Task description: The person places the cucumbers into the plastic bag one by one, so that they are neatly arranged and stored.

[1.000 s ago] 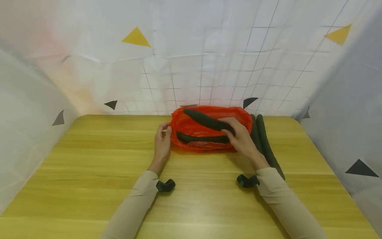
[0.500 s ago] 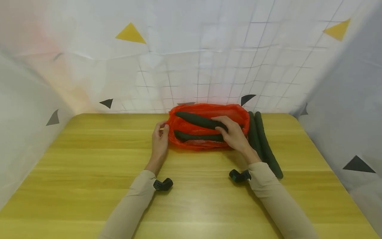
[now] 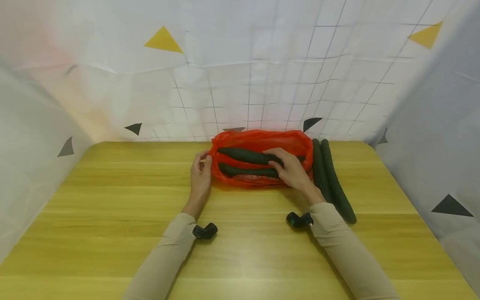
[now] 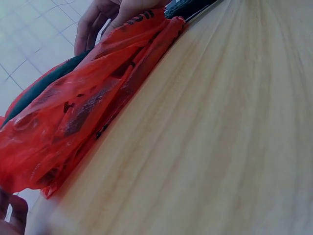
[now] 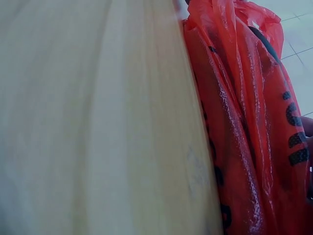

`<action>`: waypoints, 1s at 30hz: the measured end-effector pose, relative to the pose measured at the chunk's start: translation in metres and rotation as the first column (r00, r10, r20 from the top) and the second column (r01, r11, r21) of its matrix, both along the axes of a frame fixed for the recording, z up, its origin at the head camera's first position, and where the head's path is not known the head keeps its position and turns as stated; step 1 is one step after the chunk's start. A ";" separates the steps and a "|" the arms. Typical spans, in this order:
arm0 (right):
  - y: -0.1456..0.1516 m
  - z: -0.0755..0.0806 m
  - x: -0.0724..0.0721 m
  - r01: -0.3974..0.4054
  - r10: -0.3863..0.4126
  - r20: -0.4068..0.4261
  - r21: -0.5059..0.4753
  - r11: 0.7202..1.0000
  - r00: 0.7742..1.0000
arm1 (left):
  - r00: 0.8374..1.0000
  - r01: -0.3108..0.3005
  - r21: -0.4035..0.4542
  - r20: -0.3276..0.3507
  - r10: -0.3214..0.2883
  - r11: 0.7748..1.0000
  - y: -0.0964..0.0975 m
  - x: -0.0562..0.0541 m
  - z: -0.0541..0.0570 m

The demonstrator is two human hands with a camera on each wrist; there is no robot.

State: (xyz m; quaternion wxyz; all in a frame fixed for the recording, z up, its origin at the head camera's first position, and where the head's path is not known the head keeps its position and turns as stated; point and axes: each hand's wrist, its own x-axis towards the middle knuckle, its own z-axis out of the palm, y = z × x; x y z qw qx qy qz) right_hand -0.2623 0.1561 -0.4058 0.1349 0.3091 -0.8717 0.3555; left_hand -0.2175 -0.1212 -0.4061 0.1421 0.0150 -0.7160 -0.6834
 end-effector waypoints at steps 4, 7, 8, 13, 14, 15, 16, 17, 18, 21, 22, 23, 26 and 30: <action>-0.001 0.000 0.000 -0.006 0.006 0.007 0.006 1.000 1.000 | 0.999 -0.027 -0.004 -0.033 0.026 1.000 -0.002 -0.010 -0.015; -0.001 0.000 0.000 -0.012 0.012 0.020 0.012 1.000 1.000 | 0.999 -0.029 0.015 -0.037 0.030 0.999 -0.004 -0.013 -0.020; -0.001 0.000 0.001 -0.014 0.014 0.024 0.016 1.000 1.000 | 0.999 -0.021 0.024 -0.029 0.022 0.999 -0.004 -0.011 -0.016; -0.001 -0.001 0.003 -0.017 0.016 0.053 0.019 1.000 0.998 | 1.000 0.002 0.023 -0.009 -0.002 1.000 -0.002 -0.001 -0.002; -0.001 -0.001 0.003 -0.014 0.013 0.055 0.020 1.000 0.998 | 1.000 0.004 0.021 -0.010 -0.004 1.000 -0.001 0.000 -0.001; -0.001 -0.002 0.002 -0.012 0.010 0.056 0.022 1.000 0.998 | 1.000 0.003 0.013 -0.011 -0.003 1.000 -0.001 0.001 0.000; -0.002 -0.002 0.003 -0.011 0.009 0.059 0.024 1.000 0.998 | 1.000 0.003 0.006 -0.012 -0.003 1.000 0.000 0.001 0.000; -0.002 -0.003 0.002 -0.009 0.008 0.059 0.027 1.000 0.998 | 1.000 0.002 0.001 -0.014 -0.002 1.000 0.000 0.002 0.001; -0.002 -0.003 0.002 -0.008 0.006 0.060 0.030 1.000 0.998 | 1.000 0.002 -0.002 -0.016 -0.002 1.000 0.000 0.002 0.001; -0.003 -0.004 0.002 -0.002 0.000 0.062 0.039 0.999 0.998 | 1.000 0.001 -0.017 -0.019 -0.002 1.000 0.000 0.002 0.001; -0.003 -0.005 0.002 -0.002 -0.001 0.063 0.038 0.999 0.998 | 1.000 0.003 -0.019 -0.020 -0.004 1.000 0.000 0.002 0.001; -0.003 -0.005 0.002 0.000 -0.002 0.062 0.036 0.999 0.998 | 1.000 0.003 -0.022 -0.018 -0.003 1.000 0.000 0.001 0.001; -0.003 -0.005 0.002 -0.002 0.000 0.063 0.033 0.999 0.998 | 1.000 0.003 -0.028 -0.014 -0.003 1.000 -0.001 -0.001 -0.002; -0.002 -0.004 0.002 -0.001 -0.002 0.086 0.037 0.999 0.996 | 1.000 -0.007 -0.032 -0.012 0.007 0.999 -0.004 -0.009 -0.016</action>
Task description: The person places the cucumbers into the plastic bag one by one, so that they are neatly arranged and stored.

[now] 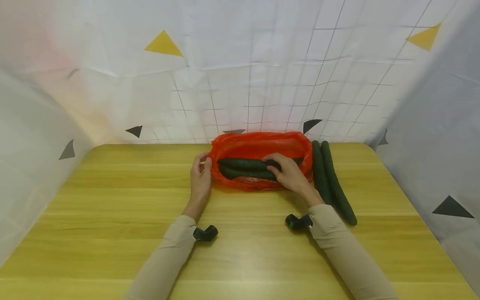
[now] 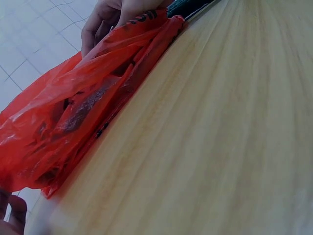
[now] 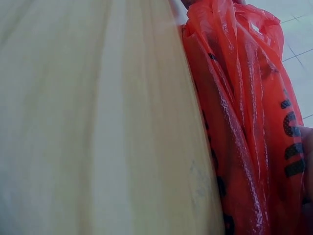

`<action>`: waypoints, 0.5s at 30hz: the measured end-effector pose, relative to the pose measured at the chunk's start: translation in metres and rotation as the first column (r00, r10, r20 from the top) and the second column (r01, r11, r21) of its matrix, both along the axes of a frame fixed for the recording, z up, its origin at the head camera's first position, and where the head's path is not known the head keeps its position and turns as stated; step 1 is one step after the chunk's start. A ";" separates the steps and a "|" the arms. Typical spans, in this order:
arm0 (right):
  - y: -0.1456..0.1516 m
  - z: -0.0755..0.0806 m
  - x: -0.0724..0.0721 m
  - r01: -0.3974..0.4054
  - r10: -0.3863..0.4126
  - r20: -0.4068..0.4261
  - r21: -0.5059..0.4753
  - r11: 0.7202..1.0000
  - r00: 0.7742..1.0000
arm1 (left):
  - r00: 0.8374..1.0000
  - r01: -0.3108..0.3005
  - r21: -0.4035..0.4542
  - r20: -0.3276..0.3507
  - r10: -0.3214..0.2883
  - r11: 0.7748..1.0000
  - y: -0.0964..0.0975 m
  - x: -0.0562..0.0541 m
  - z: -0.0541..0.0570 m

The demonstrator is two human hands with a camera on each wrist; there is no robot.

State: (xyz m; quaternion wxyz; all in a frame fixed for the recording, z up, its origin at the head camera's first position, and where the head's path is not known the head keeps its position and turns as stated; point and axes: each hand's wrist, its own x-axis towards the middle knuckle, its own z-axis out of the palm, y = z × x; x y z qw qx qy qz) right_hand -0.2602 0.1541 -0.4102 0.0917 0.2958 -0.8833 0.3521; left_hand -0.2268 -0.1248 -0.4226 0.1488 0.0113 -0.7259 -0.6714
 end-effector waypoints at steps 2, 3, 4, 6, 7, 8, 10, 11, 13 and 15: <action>0.001 0.001 0.000 -0.003 0.003 0.021 0.006 1.000 1.000 | 1.000 -0.007 -0.005 -0.006 0.006 1.000 -0.001 -0.005 -0.007; 0.002 0.002 0.001 -0.005 0.005 0.035 0.010 1.000 0.999 | 1.000 -0.013 -0.014 -0.012 0.013 1.000 0.000 -0.005 -0.009; 0.002 0.003 0.001 -0.011 0.010 0.048 0.016 1.000 0.999 | 1.000 -0.018 -0.021 -0.018 0.017 1.000 0.000 -0.006 -0.010; 0.003 0.004 0.001 -0.027 0.025 0.073 0.028 0.999 0.997 | 0.999 -0.022 -0.033 -0.028 0.021 0.999 0.001 -0.006 -0.010; 0.003 0.005 0.001 -0.035 0.032 0.084 0.035 0.999 0.996 | 0.999 -0.022 -0.035 -0.028 0.021 0.999 0.001 -0.006 -0.011; 0.003 0.005 0.002 -0.041 0.037 0.093 0.043 0.998 0.995 | 0.999 -0.022 -0.033 -0.027 0.021 0.999 0.001 -0.006 -0.010; 0.003 0.005 0.002 -0.054 0.048 0.095 0.061 0.997 0.994 | 1.000 -0.017 -0.026 -0.016 0.016 1.000 0.001 -0.005 -0.009; 0.003 0.005 0.002 -0.056 0.049 0.096 0.069 0.996 0.994 | 1.000 -0.011 -0.018 -0.010 0.011 1.000 0.000 -0.004 -0.007; 0.003 0.005 0.002 -0.055 0.048 0.089 0.082 0.995 0.995 | 1.000 -0.003 -0.015 0.005 0.003 1.000 0.001 0.001 0.000; 0.003 0.004 0.003 -0.057 0.050 0.076 0.087 0.995 0.996 | 1.000 0.003 -0.016 0.016 -0.003 1.000 0.003 0.006 0.007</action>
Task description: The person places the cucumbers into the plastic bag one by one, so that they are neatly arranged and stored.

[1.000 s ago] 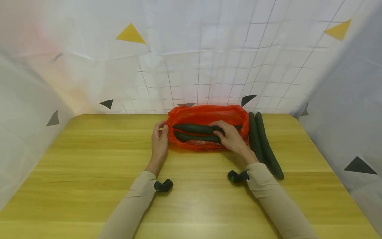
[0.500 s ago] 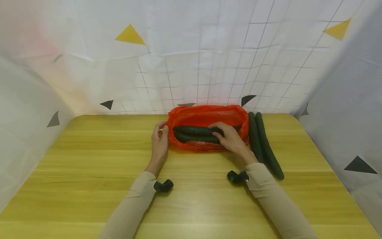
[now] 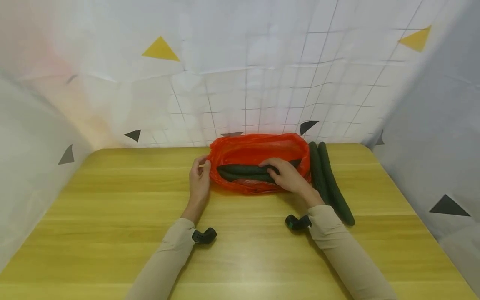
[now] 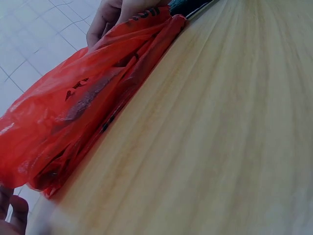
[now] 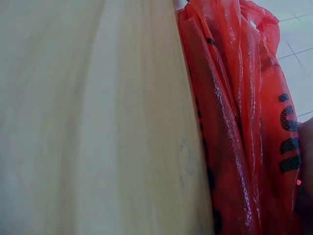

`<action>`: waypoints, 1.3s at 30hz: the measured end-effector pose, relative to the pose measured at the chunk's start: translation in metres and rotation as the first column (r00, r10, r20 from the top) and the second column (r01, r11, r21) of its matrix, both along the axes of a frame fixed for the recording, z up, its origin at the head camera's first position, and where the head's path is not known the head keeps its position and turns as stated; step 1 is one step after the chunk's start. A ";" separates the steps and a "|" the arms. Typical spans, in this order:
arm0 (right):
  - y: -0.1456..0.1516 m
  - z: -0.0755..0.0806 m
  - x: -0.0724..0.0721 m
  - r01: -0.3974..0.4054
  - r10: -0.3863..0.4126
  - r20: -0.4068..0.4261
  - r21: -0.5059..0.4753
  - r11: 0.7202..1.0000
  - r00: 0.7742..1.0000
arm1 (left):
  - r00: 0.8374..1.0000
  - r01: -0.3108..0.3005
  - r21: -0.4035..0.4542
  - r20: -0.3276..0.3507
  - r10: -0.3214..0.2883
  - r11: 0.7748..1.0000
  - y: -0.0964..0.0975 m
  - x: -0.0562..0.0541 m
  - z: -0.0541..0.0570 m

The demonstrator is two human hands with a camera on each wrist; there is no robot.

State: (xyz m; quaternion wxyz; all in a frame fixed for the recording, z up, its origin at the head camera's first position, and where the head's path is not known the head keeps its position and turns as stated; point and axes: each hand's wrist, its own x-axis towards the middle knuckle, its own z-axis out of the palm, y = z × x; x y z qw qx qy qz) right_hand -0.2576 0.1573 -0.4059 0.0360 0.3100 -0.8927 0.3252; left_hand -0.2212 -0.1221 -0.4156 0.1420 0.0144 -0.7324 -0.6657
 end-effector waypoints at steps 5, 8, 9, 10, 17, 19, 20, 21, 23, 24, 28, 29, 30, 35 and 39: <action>0.001 0.000 0.004 -0.015 0.015 -0.036 -0.002 1.000 0.999 | 1.000 0.004 -0.016 0.006 -0.004 1.000 0.003 0.008 0.009; 0.002 0.000 0.006 -0.011 0.012 -0.043 0.011 1.000 0.999 | 1.000 0.006 -0.012 0.007 -0.006 1.000 0.003 0.010 0.010; 0.002 0.001 0.007 -0.010 0.011 -0.041 0.016 1.000 0.999 | 1.000 0.005 -0.008 0.008 -0.005 1.000 0.003 0.011 0.010; 0.003 0.001 0.007 -0.008 0.008 -0.039 0.022 1.000 0.999 | 1.000 0.005 -0.004 0.012 -0.005 1.000 0.003 0.011 0.009; 0.010 0.011 0.011 0.031 -0.030 -0.047 0.007 1.000 0.998 | 1.000 0.009 0.018 0.022 -0.010 1.000 -0.001 0.010 0.009; 0.012 0.016 0.012 0.046 -0.047 -0.055 -0.008 0.999 0.997 | 1.000 0.007 0.016 0.021 -0.008 1.000 -0.001 0.010 0.009; 0.014 0.018 0.012 0.053 -0.054 -0.059 -0.016 0.998 0.997 | 1.000 0.008 0.017 0.019 -0.009 1.000 -0.002 0.010 0.009; 0.015 0.020 0.012 0.059 -0.060 -0.066 -0.024 0.998 0.996 | 1.000 0.010 0.018 0.018 -0.010 1.000 -0.002 0.009 0.009; 0.018 0.024 0.013 0.076 -0.079 -0.078 -0.046 0.996 0.994 | 1.000 0.013 0.022 0.017 -0.013 1.000 -0.002 0.009 0.009; 0.020 0.025 0.014 0.084 -0.089 -0.086 -0.061 0.995 0.992 | 1.000 0.014 0.023 0.016 -0.015 1.000 -0.002 0.009 0.009; 0.027 0.030 0.016 0.113 -0.126 -0.115 -0.112 0.987 0.985 | 1.000 0.020 0.021 0.015 -0.020 1.000 -0.001 0.009 0.010; 0.029 0.032 0.017 0.120 -0.135 -0.122 -0.122 0.985 0.983 | 1.000 0.022 0.021 0.014 -0.022 1.000 -0.001 0.009 0.010; 0.031 0.033 0.017 0.125 -0.142 -0.125 -0.134 0.983 0.982 | 1.000 0.023 0.023 0.012 -0.023 0.999 -0.001 0.009 0.010; 0.043 0.037 0.020 0.172 -0.197 -0.155 -0.162 0.972 0.968 | 0.999 0.029 0.020 0.018 -0.029 0.999 0.001 0.009 0.009; 0.055 0.038 0.019 0.208 -0.242 -0.178 -0.188 0.960 0.954 | 0.999 0.035 0.020 0.013 -0.036 0.999 0.002 0.009 0.010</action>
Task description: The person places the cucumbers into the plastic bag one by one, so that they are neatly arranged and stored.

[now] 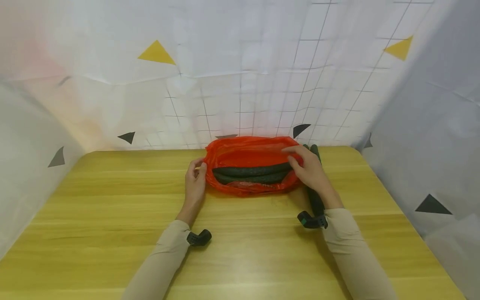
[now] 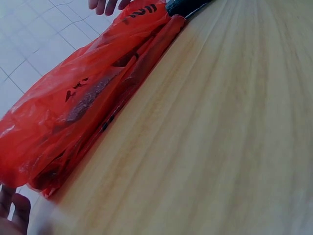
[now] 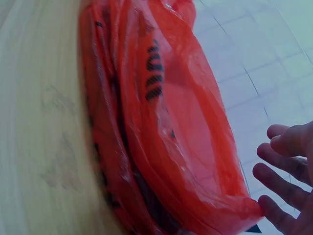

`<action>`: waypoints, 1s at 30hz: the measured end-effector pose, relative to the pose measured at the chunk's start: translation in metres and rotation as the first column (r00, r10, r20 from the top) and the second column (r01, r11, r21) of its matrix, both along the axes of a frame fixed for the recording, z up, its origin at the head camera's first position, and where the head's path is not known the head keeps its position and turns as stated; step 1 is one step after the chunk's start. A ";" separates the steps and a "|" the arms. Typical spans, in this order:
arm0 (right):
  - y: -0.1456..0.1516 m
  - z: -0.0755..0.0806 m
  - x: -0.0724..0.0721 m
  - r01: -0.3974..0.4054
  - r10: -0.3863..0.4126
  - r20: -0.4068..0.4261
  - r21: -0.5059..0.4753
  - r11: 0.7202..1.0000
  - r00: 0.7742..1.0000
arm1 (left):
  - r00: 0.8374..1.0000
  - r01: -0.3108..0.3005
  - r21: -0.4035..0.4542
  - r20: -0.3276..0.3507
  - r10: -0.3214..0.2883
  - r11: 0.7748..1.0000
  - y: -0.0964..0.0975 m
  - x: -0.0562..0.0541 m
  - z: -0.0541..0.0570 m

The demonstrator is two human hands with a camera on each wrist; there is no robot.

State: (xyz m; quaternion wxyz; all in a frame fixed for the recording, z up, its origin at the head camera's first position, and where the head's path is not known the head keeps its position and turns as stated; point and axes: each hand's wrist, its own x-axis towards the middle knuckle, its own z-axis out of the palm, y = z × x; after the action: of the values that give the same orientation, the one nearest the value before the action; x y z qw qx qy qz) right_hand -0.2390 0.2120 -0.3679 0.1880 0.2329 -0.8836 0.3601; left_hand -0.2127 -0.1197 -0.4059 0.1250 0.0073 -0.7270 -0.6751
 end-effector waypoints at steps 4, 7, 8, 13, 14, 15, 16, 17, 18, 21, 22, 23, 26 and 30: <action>0.011 0.001 -0.001 0.034 -0.033 0.010 -0.036 0.999 0.999 | 1.000 -0.003 0.002 -0.005 0.003 1.000 0.000 0.000 0.000; 0.020 0.002 -0.002 0.055 -0.052 0.042 -0.057 0.997 0.998 | 1.000 -0.005 0.001 -0.009 0.005 1.000 0.000 0.001 0.001; 0.023 0.002 -0.002 0.063 -0.060 0.056 -0.062 0.996 0.997 | 1.000 -0.005 -0.001 -0.012 0.005 1.000 0.000 0.001 0.001; 0.035 0.003 -0.002 0.123 -0.114 0.123 -0.067 0.990 0.986 | 1.000 0.002 -0.004 -0.016 -0.002 1.000 0.001 0.000 0.001; 0.036 0.004 -0.001 0.133 -0.123 0.134 -0.066 0.989 0.983 | 1.000 0.003 -0.007 -0.014 -0.003 1.000 0.001 0.000 0.001; 0.037 0.004 -0.001 0.142 -0.131 0.146 -0.067 0.988 0.981 | 1.000 0.004 -0.007 -0.013 -0.004 1.000 0.001 0.000 0.000; 0.038 0.004 -0.001 0.148 -0.135 0.154 -0.069 0.987 0.979 | 1.000 0.004 -0.008 -0.012 -0.004 1.000 0.001 0.000 0.000; 0.039 0.004 -0.001 0.152 -0.139 0.161 -0.071 0.986 0.977 | 1.000 0.004 -0.008 -0.012 -0.004 1.000 0.001 0.000 0.001; 0.039 0.005 -0.001 0.154 -0.140 0.166 -0.073 0.985 0.976 | 1.000 0.004 -0.008 -0.015 -0.004 1.000 0.001 0.001 0.001; 0.042 0.004 -0.001 0.154 -0.139 0.162 -0.082 0.985 0.977 | 1.000 0.001 -0.003 -0.027 -0.001 1.000 0.001 0.001 0.001; 0.044 0.004 -0.001 0.157 -0.141 0.164 -0.089 0.984 0.976 | 0.999 0.000 -0.002 -0.032 0.000 1.000 0.001 0.001 0.001; 0.045 0.003 -0.001 0.166 -0.148 0.171 -0.092 0.982 0.974 | 0.999 -0.001 -0.001 -0.037 0.001 1.000 0.001 0.001 0.001; 0.052 0.000 -0.002 0.194 -0.170 0.202 -0.102 0.976 0.965 | 0.999 -0.002 0.004 -0.042 0.002 1.000 0.001 0.001 0.000; 0.064 -0.005 -0.004 0.235 -0.210 0.219 -0.095 0.967 0.953 | 1.000 0.000 0.012 -0.030 0.001 1.000 0.001 0.001 -0.001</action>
State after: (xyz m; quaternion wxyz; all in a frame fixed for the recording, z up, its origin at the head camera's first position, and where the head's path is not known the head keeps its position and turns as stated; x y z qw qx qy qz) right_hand -0.2428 0.2755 -0.3730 0.1479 0.0814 -0.8957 0.4113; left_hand -0.2121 -0.1187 -0.4066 0.1361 -0.0020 -0.7211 -0.6793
